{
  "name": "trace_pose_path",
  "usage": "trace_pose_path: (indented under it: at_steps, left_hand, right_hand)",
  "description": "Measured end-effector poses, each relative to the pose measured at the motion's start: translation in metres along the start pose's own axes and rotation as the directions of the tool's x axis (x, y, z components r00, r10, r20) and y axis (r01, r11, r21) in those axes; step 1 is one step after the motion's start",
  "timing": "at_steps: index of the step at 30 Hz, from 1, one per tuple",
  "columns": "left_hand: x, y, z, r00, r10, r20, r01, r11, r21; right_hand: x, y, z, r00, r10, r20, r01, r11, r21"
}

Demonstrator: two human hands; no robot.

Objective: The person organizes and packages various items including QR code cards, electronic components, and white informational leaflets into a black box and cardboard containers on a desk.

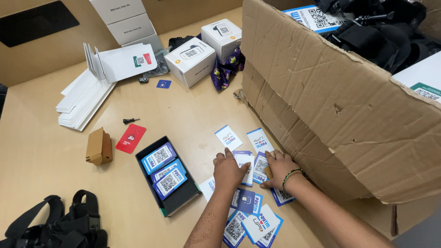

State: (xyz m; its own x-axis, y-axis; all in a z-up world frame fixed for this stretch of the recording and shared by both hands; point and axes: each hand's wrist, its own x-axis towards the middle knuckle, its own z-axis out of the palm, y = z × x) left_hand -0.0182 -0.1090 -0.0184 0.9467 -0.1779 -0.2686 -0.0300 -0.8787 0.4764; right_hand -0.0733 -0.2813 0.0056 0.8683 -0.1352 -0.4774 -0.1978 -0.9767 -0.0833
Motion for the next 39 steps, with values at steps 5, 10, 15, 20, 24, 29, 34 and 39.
trace_pose_path:
  at_steps: [5,10,15,20,24,29,34,39]
  left_hand:
    - [0.003,0.018,0.026,0.998,0.06,-0.019,-0.059,0.997,0.052]
    - [0.011,0.018,0.033,1.0,-0.008,0.01,0.008,0.999,-0.046]
    - [0.017,0.009,0.019,0.992,-0.108,0.062,0.118,0.977,-0.18]
    - [0.017,0.001,0.021,0.995,-0.062,0.082,0.082,0.956,-0.282]
    - [0.018,-0.004,0.026,0.995,-0.048,0.085,0.078,0.908,-0.411]
    - [0.019,-0.023,0.015,0.999,-0.041,0.013,0.041,0.811,-0.584]
    - [0.022,-0.044,-0.013,0.987,-0.119,-0.107,0.011,0.716,-0.698]
    - [0.017,-0.042,-0.015,0.977,-0.141,-0.158,-0.086,0.417,-0.905]
  right_hand:
    - [0.001,-0.004,-0.002,1.0,-0.015,-0.007,0.015,1.0,0.012]
    - [0.009,-0.002,0.001,0.998,-0.066,-0.02,0.066,0.998,0.001]
    - [0.011,0.006,0.016,0.986,-0.094,-0.14,0.11,0.988,0.11]
    - [0.018,0.012,0.032,0.932,-0.212,-0.293,0.286,0.928,0.237]
    - [0.022,0.014,0.039,0.865,-0.311,-0.394,0.448,0.833,0.325]
    - [0.031,0.024,0.041,0.811,-0.367,-0.456,0.56,0.715,0.42]
    - [0.043,0.034,0.053,0.798,-0.315,-0.514,0.522,0.787,0.328]
    - [0.043,0.005,0.056,0.951,-0.006,-0.309,0.264,0.537,0.801]
